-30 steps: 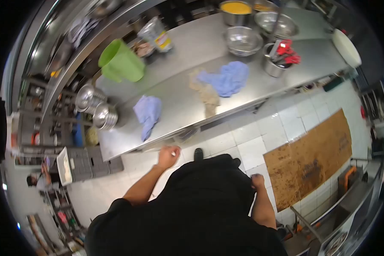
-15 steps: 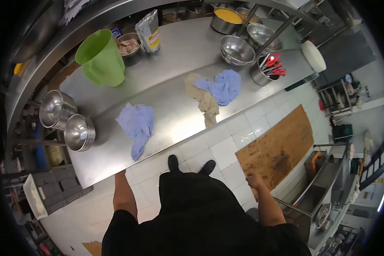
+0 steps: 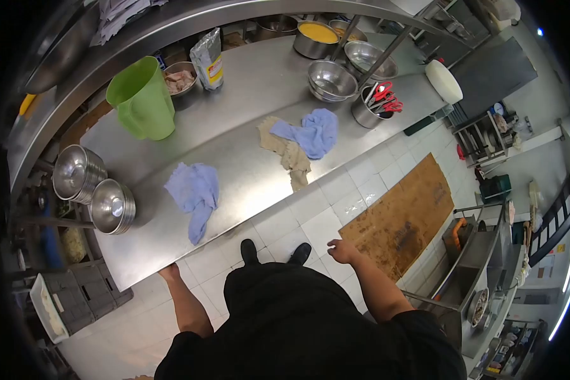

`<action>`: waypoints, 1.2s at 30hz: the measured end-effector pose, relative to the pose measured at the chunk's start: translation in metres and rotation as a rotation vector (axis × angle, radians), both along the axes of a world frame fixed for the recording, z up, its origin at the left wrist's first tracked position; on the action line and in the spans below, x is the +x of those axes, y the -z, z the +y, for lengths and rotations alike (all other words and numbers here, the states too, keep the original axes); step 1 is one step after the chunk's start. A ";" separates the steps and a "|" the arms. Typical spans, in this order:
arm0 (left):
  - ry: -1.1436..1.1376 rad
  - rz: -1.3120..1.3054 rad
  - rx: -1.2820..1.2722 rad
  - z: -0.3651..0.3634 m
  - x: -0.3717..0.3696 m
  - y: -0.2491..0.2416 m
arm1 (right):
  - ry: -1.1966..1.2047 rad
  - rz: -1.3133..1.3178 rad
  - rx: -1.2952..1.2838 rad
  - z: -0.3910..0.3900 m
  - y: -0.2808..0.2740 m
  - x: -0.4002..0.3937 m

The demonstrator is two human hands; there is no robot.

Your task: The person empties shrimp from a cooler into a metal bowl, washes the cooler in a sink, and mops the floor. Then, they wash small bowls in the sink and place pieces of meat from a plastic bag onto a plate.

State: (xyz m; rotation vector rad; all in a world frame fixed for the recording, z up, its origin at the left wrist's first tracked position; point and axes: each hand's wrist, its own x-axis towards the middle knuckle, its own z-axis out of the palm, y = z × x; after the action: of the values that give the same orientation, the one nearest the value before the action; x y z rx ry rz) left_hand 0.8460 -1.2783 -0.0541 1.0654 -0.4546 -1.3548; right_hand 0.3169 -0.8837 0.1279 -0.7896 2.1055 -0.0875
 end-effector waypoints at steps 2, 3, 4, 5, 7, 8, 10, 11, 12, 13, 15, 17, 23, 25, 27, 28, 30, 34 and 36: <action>-0.013 0.034 0.020 0.009 0.006 -0.005 | 0.019 -0.016 -0.012 0.023 0.021 -0.008; -0.017 0.080 0.048 0.015 0.007 -0.010 | 0.008 -0.027 -0.022 0.038 0.036 -0.015; 0.006 0.134 0.030 0.024 0.002 -0.028 | 0.084 -0.045 -0.014 0.053 0.050 -0.022; -0.002 0.126 0.020 0.037 -0.001 -0.041 | 0.161 -0.064 -0.006 0.068 0.058 -0.028; -0.005 0.017 0.122 0.068 -0.006 -0.064 | 0.206 -0.097 0.016 0.094 0.064 -0.038; -0.029 0.048 0.147 0.087 -0.007 -0.079 | 0.258 -0.120 0.044 0.101 0.069 -0.042; 0.000 0.024 0.187 0.131 0.005 -0.096 | 0.322 -0.192 0.057 0.110 0.057 -0.046; 0.040 0.012 0.237 0.150 0.010 -0.105 | 0.397 -0.249 0.078 0.116 0.054 -0.050; 0.028 0.003 0.230 0.167 0.017 -0.122 | 0.468 -0.279 0.075 0.127 0.060 -0.054; 0.139 -0.066 0.306 0.189 0.026 -0.142 | 0.453 -0.291 0.076 0.137 0.063 -0.059; 0.203 -0.155 0.397 0.226 0.038 -0.164 | 0.582 -0.337 0.032 0.153 0.065 -0.063; 0.382 -0.319 0.539 0.260 0.072 -0.175 | 0.540 -0.366 0.048 0.166 0.073 -0.067; 0.589 -0.269 0.580 0.296 0.027 -0.275 | 0.627 -0.452 0.066 0.226 0.118 -0.095; 0.617 -0.221 0.531 0.289 0.004 -0.278 | 0.540 -0.471 0.095 0.238 0.124 -0.107; 0.690 -0.168 0.475 0.270 -0.041 -0.282 | 0.603 -0.498 0.105 0.247 0.148 -0.117; 0.643 -0.153 0.388 0.260 -0.081 -0.294 | 0.672 -0.523 0.127 0.250 0.154 -0.127; 0.611 -0.116 0.230 0.224 -0.152 -0.294 | 0.689 -0.504 0.043 0.233 0.138 -0.138; 0.546 -0.119 0.073 0.127 -0.298 -0.288 | 0.654 -0.484 -0.044 0.183 0.112 -0.170; 0.535 -0.138 0.048 0.070 -0.367 -0.277 | 0.663 -0.455 -0.101 0.163 0.106 -0.182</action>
State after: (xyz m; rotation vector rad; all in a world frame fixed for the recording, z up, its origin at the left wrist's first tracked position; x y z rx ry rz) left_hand 0.4790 -1.2079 0.2227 1.1257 -0.8572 -1.7706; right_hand 0.1349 -0.7204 0.0219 -0.0760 1.8432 -0.6678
